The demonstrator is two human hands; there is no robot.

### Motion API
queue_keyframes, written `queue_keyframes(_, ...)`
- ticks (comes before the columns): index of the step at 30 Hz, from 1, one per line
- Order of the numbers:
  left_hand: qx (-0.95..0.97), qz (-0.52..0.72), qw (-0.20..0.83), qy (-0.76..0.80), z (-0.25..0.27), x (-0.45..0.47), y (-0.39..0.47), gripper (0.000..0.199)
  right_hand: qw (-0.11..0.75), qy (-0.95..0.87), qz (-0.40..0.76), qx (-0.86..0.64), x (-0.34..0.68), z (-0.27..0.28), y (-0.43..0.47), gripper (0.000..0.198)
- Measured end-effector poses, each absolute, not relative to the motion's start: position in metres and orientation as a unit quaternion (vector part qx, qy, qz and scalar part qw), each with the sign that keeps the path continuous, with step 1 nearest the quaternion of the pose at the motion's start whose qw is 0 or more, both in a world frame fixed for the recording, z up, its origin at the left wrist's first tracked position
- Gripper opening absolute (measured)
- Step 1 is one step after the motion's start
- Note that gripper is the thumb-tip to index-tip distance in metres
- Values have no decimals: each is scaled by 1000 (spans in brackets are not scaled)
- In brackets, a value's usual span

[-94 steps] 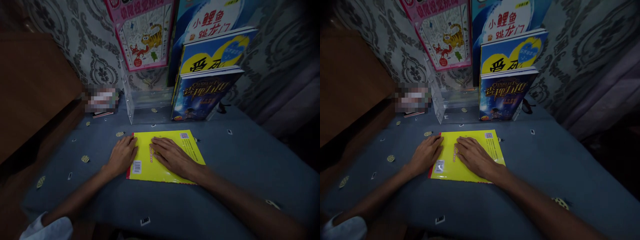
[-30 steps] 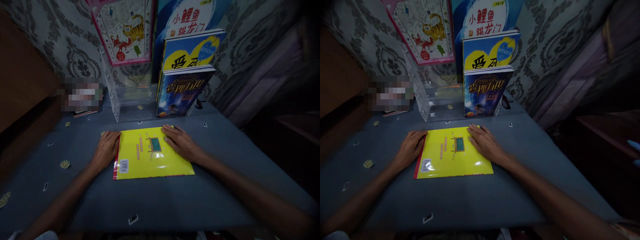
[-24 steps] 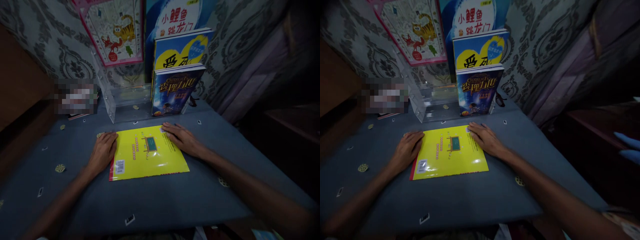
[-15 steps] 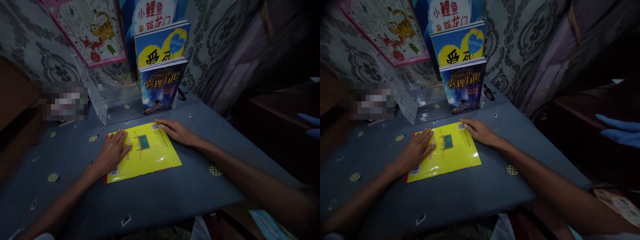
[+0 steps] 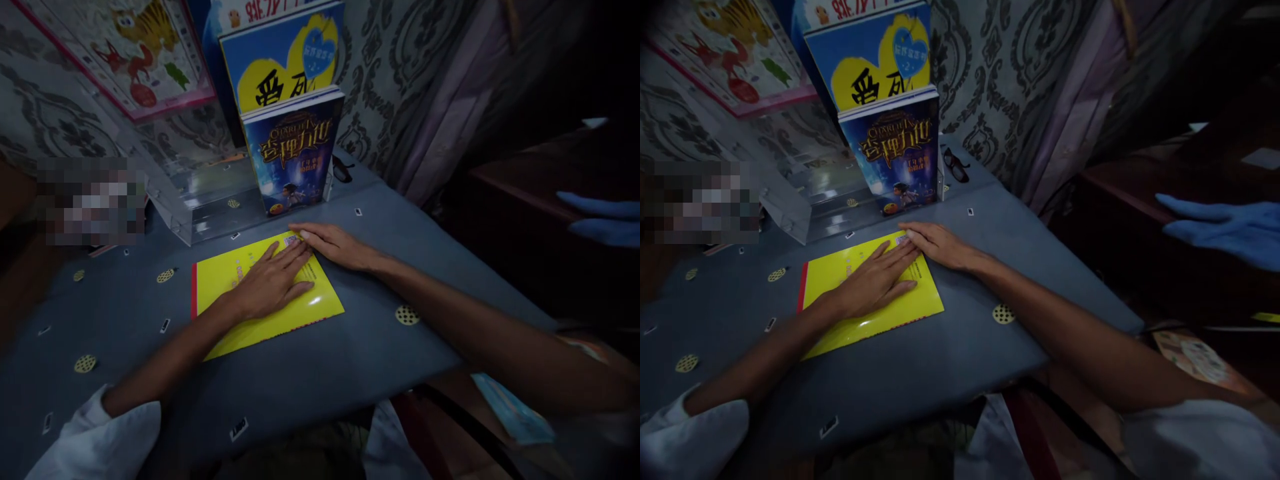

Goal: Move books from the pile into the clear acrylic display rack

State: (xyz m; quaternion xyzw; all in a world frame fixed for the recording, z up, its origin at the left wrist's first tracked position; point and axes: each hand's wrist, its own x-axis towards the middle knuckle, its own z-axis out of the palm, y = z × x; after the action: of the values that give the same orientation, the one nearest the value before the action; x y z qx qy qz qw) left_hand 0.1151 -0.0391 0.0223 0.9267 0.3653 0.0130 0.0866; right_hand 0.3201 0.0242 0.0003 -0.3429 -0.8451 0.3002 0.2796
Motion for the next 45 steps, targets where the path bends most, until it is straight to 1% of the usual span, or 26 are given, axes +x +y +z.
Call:
queue_keyframes(6, 956, 22, 108, 272, 22, 123, -76, 59, 280, -854, 282, -335, 319, -1, 24, 50)
queue_keyframes(10, 964, 23, 106, 244, 21, 122, -96, 58, 275, -871, 252, -321, 317, -3, 22, 51)
queue_keyframes(17, 955, 37, 65, 288, 16, 124, -106, 51, 246, -891, 192, -329, 314, -6, 15, 46)
queue_keyframes(22, 922, 63, 25, 381, 11, 122, -114, 62, 234, -899, 164, -331, 313, -5, 6, 46)
queue_keyframes(24, 917, 74, 18, 392, 10, 120, -117, 62, 235, -902, 150, -329, 314, -7, 2, 45)
queue_keyframes(29, 920, 94, 1, 380, 8, 116, -120, 58, 238, -909, 110, -325, 316, -12, -7, 45)
queue_keyframes(36, 946, 84, -29, 312, 11, 97, -118, 63, 260, -912, 29, -317, 318, -16, -19, 41)
queue_keyframes(40, 949, 82, -52, 300, 11, 68, -117, 55, 277, -911, -9, -305, 326, -17, -41, 38)
queue_keyframes(43, 935, 80, -82, 335, 11, 39, -110, 47, 294, -906, -29, -303, 332, -13, -73, 36)
queue_keyframes(45, 922, 85, -108, 362, 11, 19, -102, 45, 287, -907, -36, -305, 333, -9, -97, 40)
